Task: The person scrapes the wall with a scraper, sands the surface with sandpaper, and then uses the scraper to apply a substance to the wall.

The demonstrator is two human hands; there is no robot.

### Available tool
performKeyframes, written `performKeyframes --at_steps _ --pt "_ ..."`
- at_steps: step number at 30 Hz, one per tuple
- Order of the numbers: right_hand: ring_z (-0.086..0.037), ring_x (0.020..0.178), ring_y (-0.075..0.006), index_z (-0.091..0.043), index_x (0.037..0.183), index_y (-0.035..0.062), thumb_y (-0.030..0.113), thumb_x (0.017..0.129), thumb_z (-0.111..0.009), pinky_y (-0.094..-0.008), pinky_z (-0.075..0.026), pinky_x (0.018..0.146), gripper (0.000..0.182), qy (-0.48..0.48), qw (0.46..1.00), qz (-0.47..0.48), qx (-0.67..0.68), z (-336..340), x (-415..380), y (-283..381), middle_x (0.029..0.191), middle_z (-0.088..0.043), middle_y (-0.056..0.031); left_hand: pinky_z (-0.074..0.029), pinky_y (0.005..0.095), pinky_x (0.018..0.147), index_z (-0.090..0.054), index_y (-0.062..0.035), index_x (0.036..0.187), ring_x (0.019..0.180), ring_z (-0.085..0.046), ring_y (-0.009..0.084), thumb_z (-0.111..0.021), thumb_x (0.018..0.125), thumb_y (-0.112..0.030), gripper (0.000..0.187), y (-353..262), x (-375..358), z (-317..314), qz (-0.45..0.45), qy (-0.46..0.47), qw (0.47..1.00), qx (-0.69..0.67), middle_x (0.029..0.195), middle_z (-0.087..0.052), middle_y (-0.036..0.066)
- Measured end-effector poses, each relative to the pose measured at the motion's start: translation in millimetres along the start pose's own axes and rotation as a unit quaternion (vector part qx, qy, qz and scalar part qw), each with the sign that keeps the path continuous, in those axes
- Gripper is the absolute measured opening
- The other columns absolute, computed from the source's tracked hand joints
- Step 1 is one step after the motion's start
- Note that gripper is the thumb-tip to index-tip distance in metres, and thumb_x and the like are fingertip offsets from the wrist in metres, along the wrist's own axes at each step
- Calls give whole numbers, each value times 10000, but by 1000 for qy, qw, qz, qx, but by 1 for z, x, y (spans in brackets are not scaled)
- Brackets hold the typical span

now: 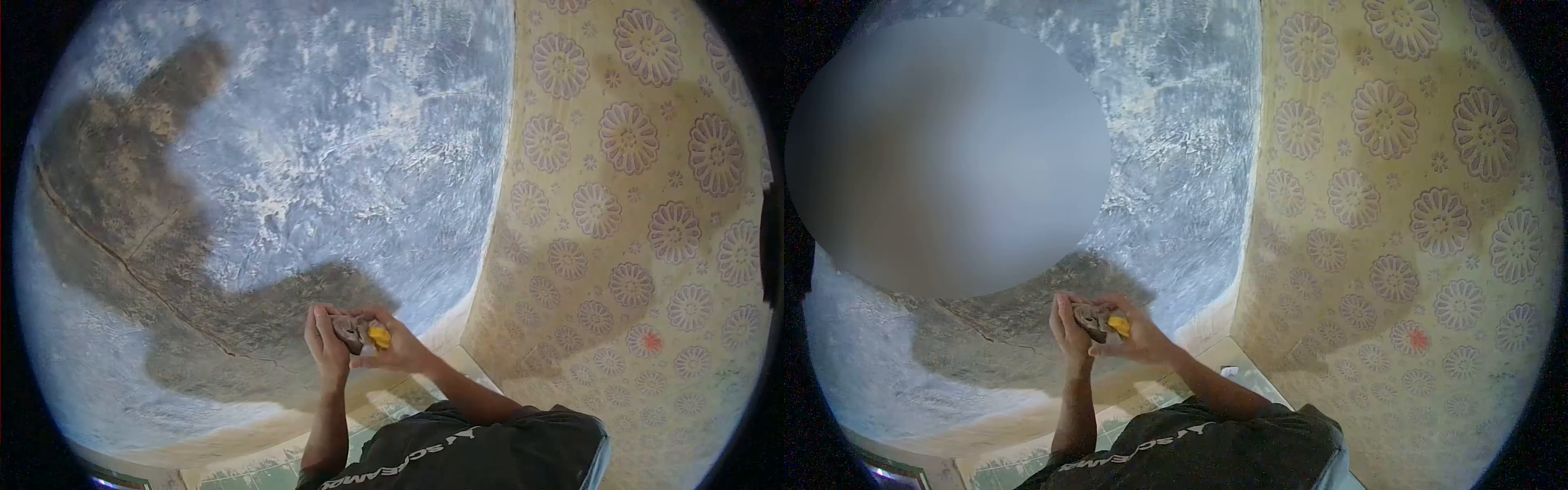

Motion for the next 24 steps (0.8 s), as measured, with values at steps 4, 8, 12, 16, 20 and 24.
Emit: performKeyframes --at_steps 4,8,12,16,20,24 --pt "-580 949 -112 -570 1183 42 189 785 -847 -278 -483 864 506 -58 976 -168 126 29 -29 -25 989 -630 -13 -414 252 698 -540 -22 878 744 -494 113 -382 1068 -299 372 16 -11 -35 46 5 999 -19 829 -555 42" --pt "-567 896 -81 -597 1112 37 181 834 -809 -253 -483 791 379 -21 958 -268 100 83 -48 -28 957 -613 3 -419 258 753 -499 -23 1031 802 -477 111 -421 1057 -248 240 24 -30 -67 82 40 996 -19 983 -521 60" --pt "-552 825 -69 -578 1068 48 261 897 -751 -236 -479 695 324 -110 952 -230 170 114 -55 -15 913 -583 22 -511 267 770 -447 -28 1133 928 -562 121 -625 959 -97 259 14 -49 -105 100 84 990 -50 1076 -509 75" --pt "-516 697 -50 -582 993 82 274 970 -654 -211 -438 585 206 -204 917 -245 242 135 -74 -24 821 -550 41 -559 284 791 -497 -29 1080 953 -614 139 -718 889 -59 293 17 -59 -109 197 153 966 -69 1084 -605 95" --pt "-444 555 -40 -581 964 104 334 985 -622 -212 -377 485 235 -288 879 -277 261 157 -92 -39 729 -508 50 -518 246 635 -519 -61 1017 792 -602 96 -724 881 -56 246 -17 -38 -78 82 69 993 -48 950 -653 70" --pt "-410 500 -41 -556 972 111 340 989 -608 -210 -326 448 235 -332 854 -265 301 193 -103 -47 773 -583 -4 -437 223 550 -500 -79 970 697 -543 55 -695 912 -78 203 -87 7 -26 -108 -80 982 134 769 -556 -2"
Point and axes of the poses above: each hand's wrist, its own x-axis towards the middle knuckle, its own z-axis out of the back of the hand, y = z × x, the point moved 3 cm from there along x, towards the middle knuckle
